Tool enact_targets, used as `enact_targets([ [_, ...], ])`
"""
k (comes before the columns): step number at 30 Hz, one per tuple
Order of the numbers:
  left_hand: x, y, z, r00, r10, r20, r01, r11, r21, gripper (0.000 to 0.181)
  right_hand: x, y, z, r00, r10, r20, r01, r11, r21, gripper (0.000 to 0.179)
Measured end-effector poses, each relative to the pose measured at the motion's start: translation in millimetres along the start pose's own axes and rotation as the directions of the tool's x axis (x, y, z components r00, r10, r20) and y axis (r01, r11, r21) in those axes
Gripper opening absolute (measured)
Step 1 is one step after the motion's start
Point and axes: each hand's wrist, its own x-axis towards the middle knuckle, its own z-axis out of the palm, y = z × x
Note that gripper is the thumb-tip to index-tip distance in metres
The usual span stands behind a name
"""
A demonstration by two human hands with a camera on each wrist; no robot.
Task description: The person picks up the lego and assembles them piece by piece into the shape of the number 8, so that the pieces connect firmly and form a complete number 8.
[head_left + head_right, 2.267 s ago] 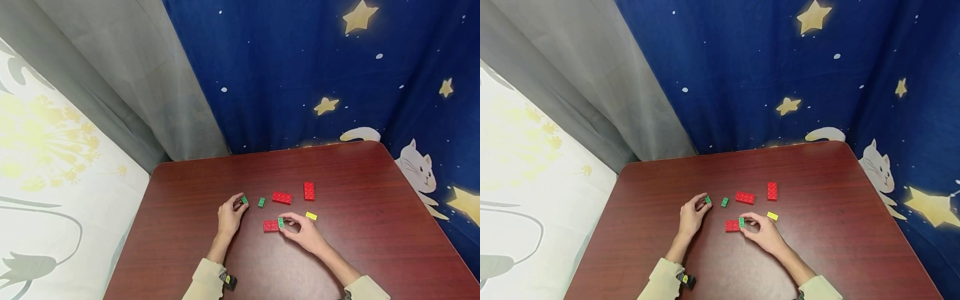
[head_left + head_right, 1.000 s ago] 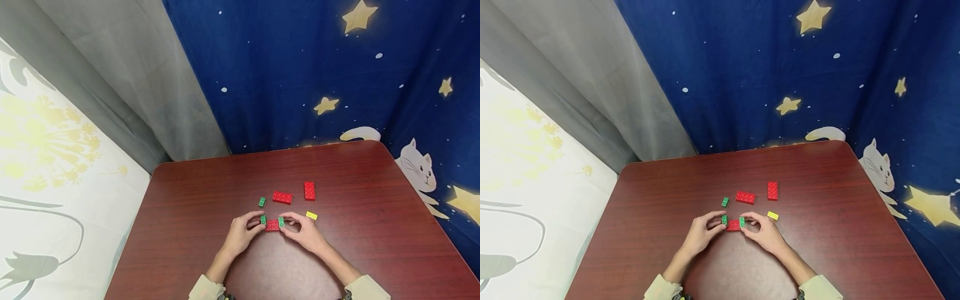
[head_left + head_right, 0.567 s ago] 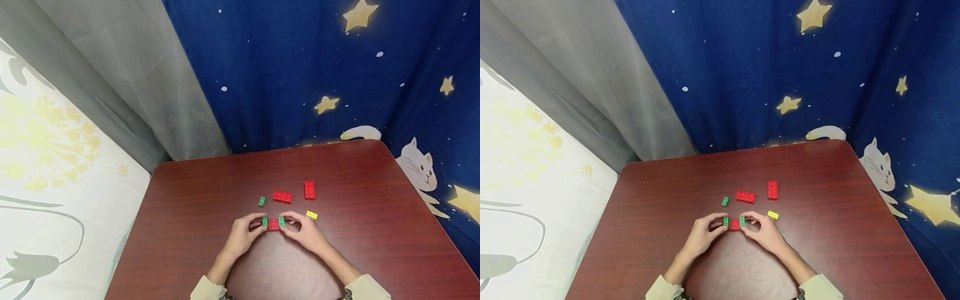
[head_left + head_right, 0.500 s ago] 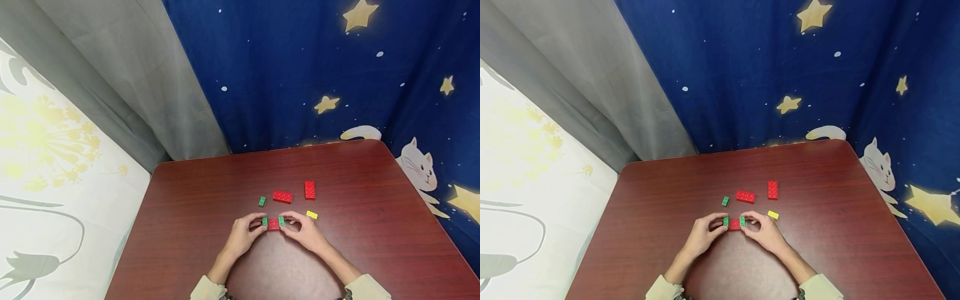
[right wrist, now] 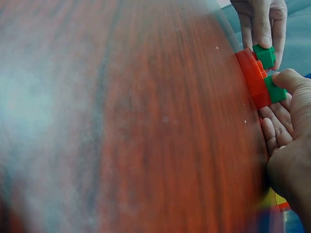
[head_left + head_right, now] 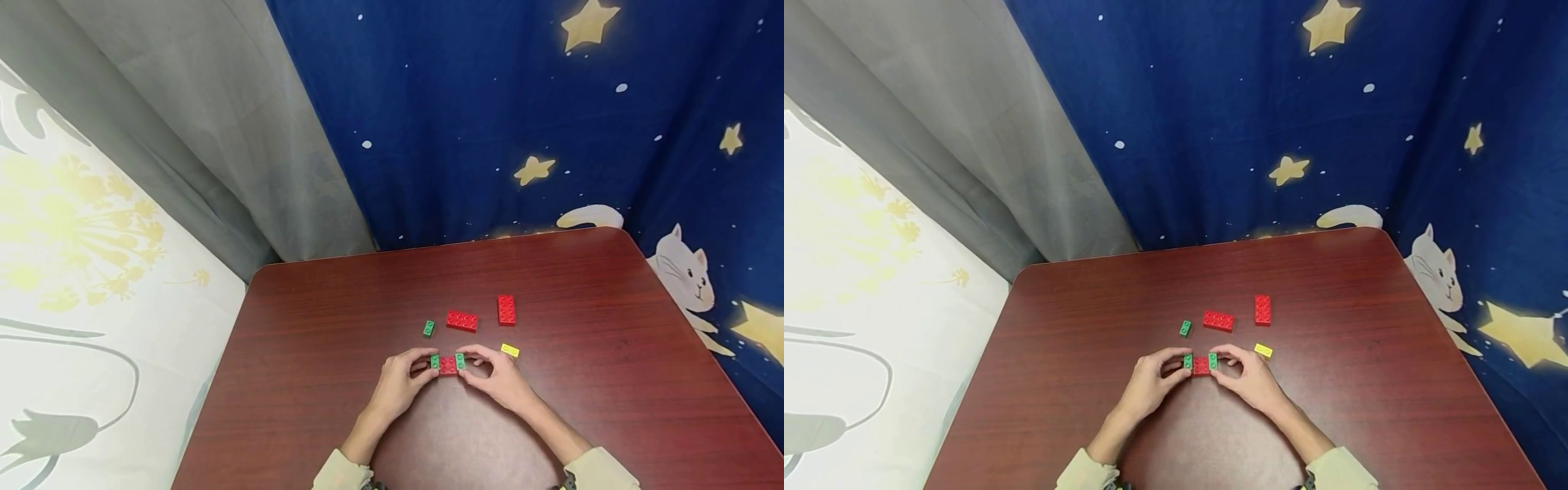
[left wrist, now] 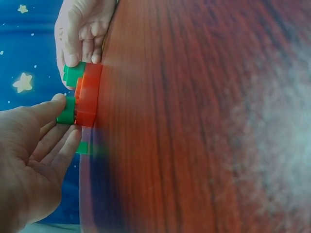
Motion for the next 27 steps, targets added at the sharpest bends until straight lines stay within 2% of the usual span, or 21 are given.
enact_targets([
  [8, -2.0, -4.1, 1.1, 1.000, 0.005, -0.016, -0.006, 0.998, -0.059, 0.037, 0.4, 0.7, 2.3, 1.000, -0.020, -0.007, 0.020, 1.000, 0.000, 0.038],
  [13, -3.1, -5.9, 3.5, 0.999, -0.001, -0.046, -0.002, 0.999, -0.053, 0.034, 0.7, 1.5, 1.7, 1.000, -0.027, -0.005, 0.027, 1.000, -0.005, 0.038],
  [20, -1.8, -7.3, 7.3, 0.998, 0.009, -0.066, -0.016, 0.995, -0.097, 0.034, 2.2, 2.4, -0.4, 0.999, -0.030, -0.012, 0.030, 0.999, -0.014, 0.039],
  [27, 0.3, -5.4, 3.3, 0.999, 0.019, -0.050, -0.021, 0.999, -0.037, 0.034, 1.7, 2.5, 0.0, 0.999, -0.035, -0.014, 0.035, 0.999, -0.019, 0.038],
])
